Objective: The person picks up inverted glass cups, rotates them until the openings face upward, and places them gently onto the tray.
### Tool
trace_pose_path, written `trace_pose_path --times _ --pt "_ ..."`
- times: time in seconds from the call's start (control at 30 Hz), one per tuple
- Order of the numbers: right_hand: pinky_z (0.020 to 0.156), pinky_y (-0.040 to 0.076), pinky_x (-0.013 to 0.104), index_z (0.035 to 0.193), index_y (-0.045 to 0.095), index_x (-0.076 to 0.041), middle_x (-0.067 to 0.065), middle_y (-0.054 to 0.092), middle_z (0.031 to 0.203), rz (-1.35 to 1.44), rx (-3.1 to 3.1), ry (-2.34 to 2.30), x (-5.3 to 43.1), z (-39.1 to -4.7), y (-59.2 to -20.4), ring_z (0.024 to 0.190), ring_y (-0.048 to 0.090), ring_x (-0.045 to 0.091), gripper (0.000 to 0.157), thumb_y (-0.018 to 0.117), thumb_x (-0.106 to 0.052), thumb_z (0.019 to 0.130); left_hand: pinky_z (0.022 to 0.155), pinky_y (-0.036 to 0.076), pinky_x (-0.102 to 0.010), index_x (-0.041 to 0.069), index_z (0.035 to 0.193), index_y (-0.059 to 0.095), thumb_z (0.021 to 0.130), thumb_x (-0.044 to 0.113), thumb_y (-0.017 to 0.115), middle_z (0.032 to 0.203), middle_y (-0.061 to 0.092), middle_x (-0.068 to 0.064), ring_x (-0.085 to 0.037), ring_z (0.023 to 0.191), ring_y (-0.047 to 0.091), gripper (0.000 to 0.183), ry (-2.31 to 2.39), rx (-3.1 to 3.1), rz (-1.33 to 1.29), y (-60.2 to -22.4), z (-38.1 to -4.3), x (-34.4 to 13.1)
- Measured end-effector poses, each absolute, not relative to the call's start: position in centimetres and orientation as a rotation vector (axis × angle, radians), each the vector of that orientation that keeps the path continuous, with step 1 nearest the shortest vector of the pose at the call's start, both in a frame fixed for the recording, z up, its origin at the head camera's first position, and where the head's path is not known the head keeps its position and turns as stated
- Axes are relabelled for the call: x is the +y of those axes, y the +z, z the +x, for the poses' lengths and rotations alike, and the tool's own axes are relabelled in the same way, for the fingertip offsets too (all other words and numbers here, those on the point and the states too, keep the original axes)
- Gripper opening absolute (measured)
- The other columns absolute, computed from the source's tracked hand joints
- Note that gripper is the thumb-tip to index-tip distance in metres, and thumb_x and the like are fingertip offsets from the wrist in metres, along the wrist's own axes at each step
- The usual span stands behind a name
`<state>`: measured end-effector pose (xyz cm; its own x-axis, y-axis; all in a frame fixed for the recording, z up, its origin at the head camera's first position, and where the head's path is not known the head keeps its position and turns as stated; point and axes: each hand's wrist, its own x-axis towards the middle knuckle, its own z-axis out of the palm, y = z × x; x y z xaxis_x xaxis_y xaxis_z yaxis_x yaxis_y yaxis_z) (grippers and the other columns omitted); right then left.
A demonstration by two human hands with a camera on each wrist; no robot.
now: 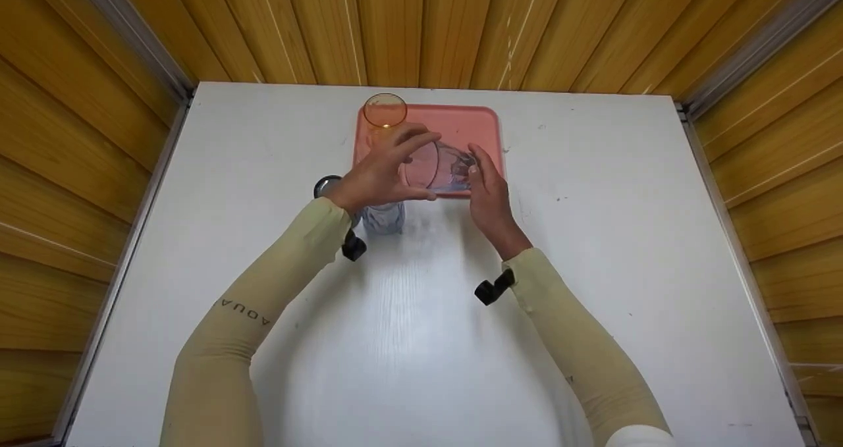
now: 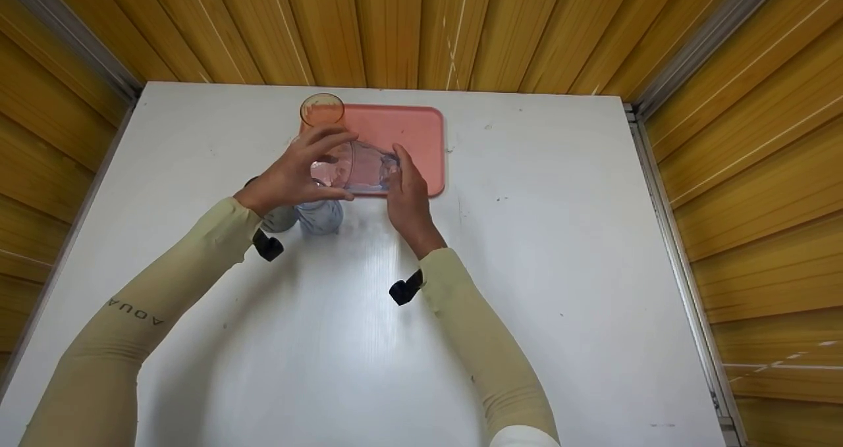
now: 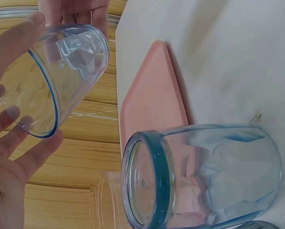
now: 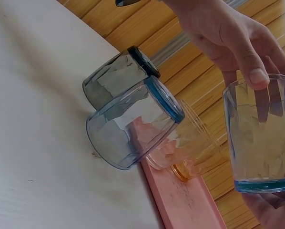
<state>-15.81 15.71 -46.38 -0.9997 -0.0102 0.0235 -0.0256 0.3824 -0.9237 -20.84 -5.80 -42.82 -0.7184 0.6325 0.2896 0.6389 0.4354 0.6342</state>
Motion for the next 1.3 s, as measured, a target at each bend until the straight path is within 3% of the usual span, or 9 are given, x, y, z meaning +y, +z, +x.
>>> trace_pose_path --times 0.63,0.87,1.3 --pt "0.118 0.029 0.041 0.152 0.027 -0.024 -0.003 0.030 0.158 0.000 -2.623 1.737 15.99 -15.93 -46.40 0.142 0.033 0.014 0.047 0.031 -0.033 0.106 0.102 0.049 -0.036 0.032 0.145 0.042 0.075 0.034 0.082 0.146 0.037 0.002 -0.014 0.132 0.041 0.080 -1.257 -2.657 -1.184 -42.77 -20.75 -5.66" --pt "0.113 0.036 0.044 0.151 0.029 -0.025 -0.003 0.033 0.156 0.042 -2.601 1.772 16.17 -15.94 -46.68 0.139 0.038 0.018 0.048 0.035 -0.035 0.105 0.103 0.049 -0.036 0.035 0.145 0.040 0.077 0.036 0.081 0.148 0.036 0.003 -0.015 0.131 0.045 0.080 -1.243 -2.700 -1.154 -42.70 -20.82 -5.67" --pt "0.110 0.040 0.040 0.149 0.034 -0.019 0.002 0.040 0.152 0.054 -2.582 1.760 16.09 -15.96 -46.79 0.137 0.041 0.017 0.048 0.043 -0.026 0.103 0.106 0.046 -0.039 0.034 0.147 0.038 0.078 0.037 0.080 0.146 0.037 0.001 -0.016 0.134 0.040 0.081 -1.146 -2.732 -1.179 -42.44 -21.49 -5.60"
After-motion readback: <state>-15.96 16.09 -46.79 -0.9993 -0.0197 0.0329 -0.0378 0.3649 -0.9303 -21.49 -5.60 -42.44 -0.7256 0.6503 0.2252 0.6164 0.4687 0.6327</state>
